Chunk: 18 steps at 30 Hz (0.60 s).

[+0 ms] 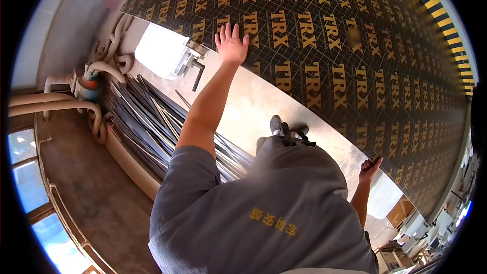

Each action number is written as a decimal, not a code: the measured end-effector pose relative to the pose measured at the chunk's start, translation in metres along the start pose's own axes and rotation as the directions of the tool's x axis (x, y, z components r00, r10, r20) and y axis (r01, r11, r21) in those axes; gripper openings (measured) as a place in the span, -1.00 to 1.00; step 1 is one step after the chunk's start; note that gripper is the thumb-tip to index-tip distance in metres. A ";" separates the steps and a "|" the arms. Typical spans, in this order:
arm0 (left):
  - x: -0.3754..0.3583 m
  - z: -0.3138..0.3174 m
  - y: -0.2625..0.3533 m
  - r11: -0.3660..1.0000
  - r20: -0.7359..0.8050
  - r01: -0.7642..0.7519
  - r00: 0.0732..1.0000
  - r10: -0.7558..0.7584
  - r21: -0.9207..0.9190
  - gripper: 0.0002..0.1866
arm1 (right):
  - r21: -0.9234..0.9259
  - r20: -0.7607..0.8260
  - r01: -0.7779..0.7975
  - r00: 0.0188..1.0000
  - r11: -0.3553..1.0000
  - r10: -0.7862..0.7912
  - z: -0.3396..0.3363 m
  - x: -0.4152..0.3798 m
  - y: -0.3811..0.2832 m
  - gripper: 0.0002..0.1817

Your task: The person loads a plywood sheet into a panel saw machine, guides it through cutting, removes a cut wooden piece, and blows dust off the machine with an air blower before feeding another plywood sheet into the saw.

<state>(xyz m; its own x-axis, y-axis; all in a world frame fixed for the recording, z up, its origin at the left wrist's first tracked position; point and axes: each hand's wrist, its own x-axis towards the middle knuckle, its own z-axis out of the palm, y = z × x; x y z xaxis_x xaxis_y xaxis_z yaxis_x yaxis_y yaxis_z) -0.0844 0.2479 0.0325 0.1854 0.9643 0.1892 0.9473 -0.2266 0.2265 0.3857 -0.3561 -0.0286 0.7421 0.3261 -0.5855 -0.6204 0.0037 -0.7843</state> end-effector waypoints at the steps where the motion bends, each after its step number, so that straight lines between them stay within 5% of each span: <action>1: 0.000 0.001 -0.001 1.000 -0.007 -0.001 1.000 0.001 0.010 -0.25 | -0.020 0.027 0.014 1.000 1.000 -0.014 -0.002 0.000 0.000 -0.27; 18: 0.000 0.019 -0.014 0.998 -0.090 -0.068 0.994 0.069 0.015 -0.27 | 0.099 -0.098 -0.024 0.995 0.995 0.034 0.010 0.001 0.002 -0.33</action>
<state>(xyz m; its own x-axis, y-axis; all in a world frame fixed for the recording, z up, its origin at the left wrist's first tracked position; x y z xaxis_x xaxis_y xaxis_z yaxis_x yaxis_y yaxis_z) -0.0922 0.2536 0.0111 0.2257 0.9301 0.2898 0.9365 -0.2890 0.1984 0.3827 -0.3465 -0.0281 0.7418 0.2317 -0.6293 -0.6605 0.0897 -0.7455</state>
